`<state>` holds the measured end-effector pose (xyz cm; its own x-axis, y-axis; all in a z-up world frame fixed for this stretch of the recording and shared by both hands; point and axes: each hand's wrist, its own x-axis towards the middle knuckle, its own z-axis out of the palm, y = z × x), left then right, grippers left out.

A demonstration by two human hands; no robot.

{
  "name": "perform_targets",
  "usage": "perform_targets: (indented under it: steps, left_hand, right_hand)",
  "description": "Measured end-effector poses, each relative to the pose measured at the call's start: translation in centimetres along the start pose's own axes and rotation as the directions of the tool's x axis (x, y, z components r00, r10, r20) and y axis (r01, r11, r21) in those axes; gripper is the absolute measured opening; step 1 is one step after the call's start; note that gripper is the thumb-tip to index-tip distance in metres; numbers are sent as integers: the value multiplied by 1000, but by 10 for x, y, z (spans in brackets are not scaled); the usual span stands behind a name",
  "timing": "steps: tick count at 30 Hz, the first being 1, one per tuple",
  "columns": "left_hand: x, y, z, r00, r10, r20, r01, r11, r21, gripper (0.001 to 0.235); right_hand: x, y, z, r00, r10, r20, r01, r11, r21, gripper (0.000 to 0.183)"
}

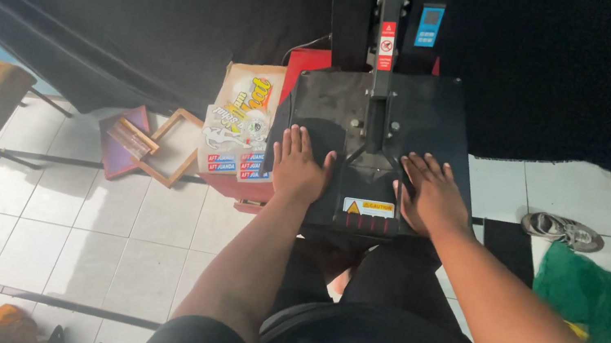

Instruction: The person operates a heat press machine to apply a design onto a black t-shirt. They repeatedly lower the press, hold it down, and then lift it to check the transfer of the 'KELOMPOK TANI' logo onto the garment.

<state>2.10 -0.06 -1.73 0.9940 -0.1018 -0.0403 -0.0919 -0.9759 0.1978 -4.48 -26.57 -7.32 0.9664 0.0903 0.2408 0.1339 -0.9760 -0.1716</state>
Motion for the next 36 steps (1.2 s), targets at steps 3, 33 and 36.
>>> perform_targets:
  steps: [3, 33, 36]
  left_hand:
    - [-1, -2, -2, 999, -6, 45, 6, 1000, 10, 89]
    - [-17, 10, 3, 960, 274, 57, -277, 960, 49, 98]
    - [-7, 15, -4, 957, 276, 84, -280, 959, 38, 103]
  right_hand:
    - [1, -2, 0, 1000, 15, 25, -15, 1000, 8, 57]
    - [18, -13, -35, 942, 210, 263, -183, 975, -125, 77]
    - [32, -13, -40, 908, 261, 328, -222, 963, -153, 80]
